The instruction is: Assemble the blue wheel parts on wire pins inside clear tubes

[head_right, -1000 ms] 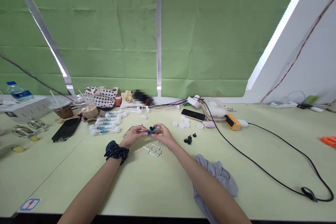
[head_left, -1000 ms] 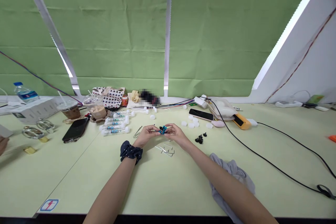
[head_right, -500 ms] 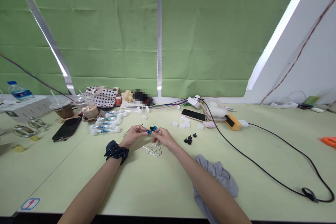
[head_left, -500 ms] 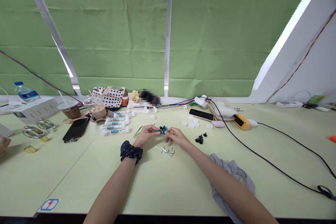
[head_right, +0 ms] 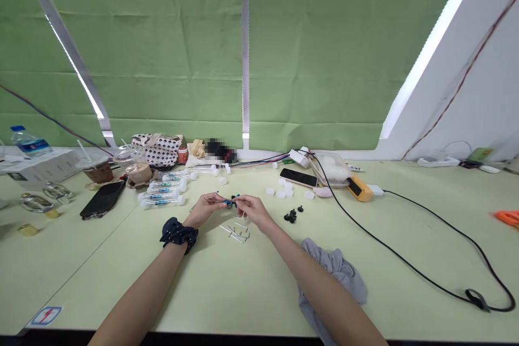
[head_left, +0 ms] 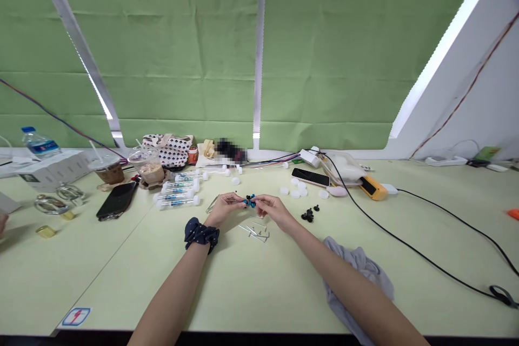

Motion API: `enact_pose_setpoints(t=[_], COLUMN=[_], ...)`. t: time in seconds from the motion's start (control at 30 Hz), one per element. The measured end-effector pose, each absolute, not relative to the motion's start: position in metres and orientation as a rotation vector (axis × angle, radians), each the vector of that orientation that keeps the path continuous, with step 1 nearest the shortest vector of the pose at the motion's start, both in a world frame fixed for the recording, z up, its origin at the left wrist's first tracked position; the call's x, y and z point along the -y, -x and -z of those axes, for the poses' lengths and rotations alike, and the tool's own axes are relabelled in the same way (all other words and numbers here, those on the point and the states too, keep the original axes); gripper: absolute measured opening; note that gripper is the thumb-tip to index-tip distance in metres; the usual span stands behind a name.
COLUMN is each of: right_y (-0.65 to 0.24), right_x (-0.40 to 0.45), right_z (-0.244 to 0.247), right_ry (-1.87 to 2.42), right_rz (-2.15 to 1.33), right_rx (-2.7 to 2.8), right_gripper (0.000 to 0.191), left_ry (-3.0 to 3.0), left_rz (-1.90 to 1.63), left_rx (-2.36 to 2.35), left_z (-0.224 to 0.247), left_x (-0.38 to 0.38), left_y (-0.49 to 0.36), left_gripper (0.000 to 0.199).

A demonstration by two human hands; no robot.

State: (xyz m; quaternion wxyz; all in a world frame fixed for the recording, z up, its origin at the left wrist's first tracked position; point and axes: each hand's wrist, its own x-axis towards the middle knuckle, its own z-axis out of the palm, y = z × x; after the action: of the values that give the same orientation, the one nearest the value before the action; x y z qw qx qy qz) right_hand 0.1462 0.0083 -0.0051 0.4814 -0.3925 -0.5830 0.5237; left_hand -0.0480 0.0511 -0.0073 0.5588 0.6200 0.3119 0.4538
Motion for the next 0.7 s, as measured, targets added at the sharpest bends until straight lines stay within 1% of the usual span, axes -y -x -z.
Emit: enact_pose_setpoints(t=[0.13,0.43,0.7], right_y=[-0.148,-0.149,-0.146], right_x=[-0.011,-0.011,-0.008], right_z=[0.009,0.013,0.003], right_ry=[1.012,1.032,0.970], right_rz=[-1.274,-1.344,-1.232], right_rx=[1.440,1.492,1.439], right_gripper=[0.045,0.041,0.041], left_ry=[-1.497,-1.468,-1.459], left_rz=[-1.068,-1.103,-1.093], left_rx=[-0.745,-0.764,-0.761], left_z=[0.006,0.007,0.009], left_x=[-0.049,-0.052,-0.053], left_y=[0.046,0.047,0.047], left_gripper=[0.025,0.025,0.025])
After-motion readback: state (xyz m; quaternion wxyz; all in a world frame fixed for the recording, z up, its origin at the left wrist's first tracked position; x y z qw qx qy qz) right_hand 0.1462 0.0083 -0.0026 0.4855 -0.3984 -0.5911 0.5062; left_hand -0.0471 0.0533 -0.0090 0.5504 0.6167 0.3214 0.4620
